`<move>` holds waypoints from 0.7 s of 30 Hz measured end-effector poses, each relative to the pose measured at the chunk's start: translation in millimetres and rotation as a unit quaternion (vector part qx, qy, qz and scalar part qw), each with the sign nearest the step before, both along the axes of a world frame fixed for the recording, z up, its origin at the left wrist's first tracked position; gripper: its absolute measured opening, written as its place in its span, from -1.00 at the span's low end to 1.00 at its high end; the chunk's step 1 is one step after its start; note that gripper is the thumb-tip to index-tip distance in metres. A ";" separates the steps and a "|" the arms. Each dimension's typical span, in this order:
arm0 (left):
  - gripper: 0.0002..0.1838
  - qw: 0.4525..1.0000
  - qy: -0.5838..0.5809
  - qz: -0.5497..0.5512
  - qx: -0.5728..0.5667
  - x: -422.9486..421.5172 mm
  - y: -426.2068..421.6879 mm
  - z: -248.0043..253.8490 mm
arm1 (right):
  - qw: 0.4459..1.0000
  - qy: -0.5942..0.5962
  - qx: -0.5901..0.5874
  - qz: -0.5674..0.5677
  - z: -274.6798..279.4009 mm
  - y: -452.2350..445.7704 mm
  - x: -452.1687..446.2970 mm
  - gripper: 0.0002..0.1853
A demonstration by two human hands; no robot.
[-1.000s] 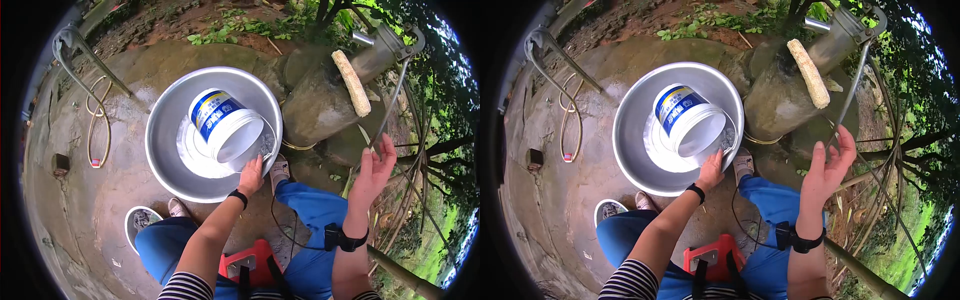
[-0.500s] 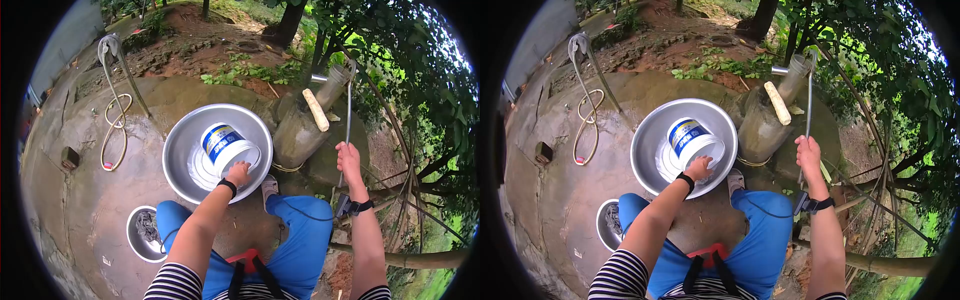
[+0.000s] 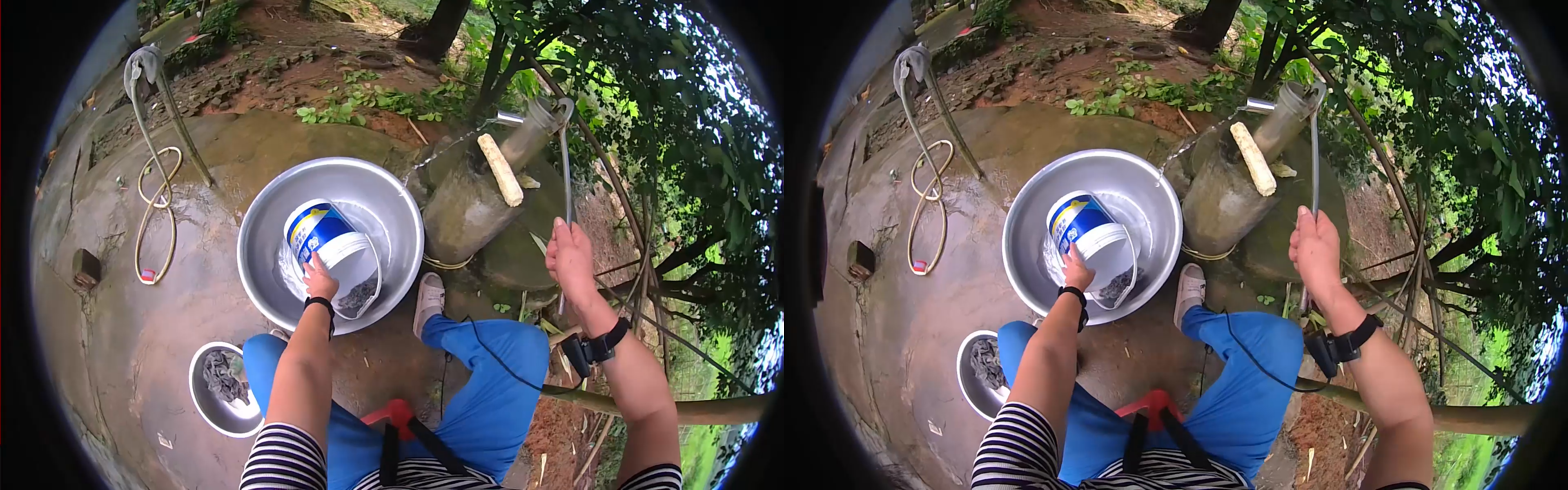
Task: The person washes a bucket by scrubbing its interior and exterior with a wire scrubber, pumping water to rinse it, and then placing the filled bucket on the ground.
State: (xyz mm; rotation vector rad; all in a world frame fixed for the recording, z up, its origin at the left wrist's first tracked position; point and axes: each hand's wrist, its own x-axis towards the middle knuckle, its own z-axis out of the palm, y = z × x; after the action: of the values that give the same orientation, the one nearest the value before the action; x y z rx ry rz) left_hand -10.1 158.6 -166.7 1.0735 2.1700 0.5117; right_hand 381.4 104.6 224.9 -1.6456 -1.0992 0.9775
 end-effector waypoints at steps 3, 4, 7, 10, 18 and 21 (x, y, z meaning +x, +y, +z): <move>0.00 0.998 0.016 -0.036 0.058 -10.4 15.9 -19.2 | 0.998 -0.059 0.036 -0.007 -19.7 5.4 15.0 -0.71; -0.06 0.994 0.021 -0.061 0.091 -9.2 20.6 -21.4 | 0.992 -0.107 0.062 0.003 -23.3 4.7 26.0 -0.71; -0.19 0.982 0.082 -0.105 0.133 14.2 39.2 -5.6 | 0.986 -0.154 0.063 0.010 -31.9 4.9 46.9 -0.72; -0.27 0.973 0.137 -0.134 0.128 47.4 67.7 14.6 | 0.977 -0.196 0.082 0.018 -43.2 7.8 47.0 -0.74; -0.49 0.880 0.240 -0.346 0.219 105.8 181.4 19.4 | 0.983 -0.109 0.146 -0.014 -112.0 38.0 53.8 -0.80; -0.60 0.853 0.306 -0.348 0.240 131.9 217.5 28.1 | 0.983 -0.075 0.164 -0.017 -139.8 57.0 47.6 -0.83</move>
State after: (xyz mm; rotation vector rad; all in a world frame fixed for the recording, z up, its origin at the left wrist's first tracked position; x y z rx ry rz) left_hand 121.8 376.1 -138.6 2.4464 1.9444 0.3982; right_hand 428.9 161.7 85.1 -1.4786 -1.2544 0.6183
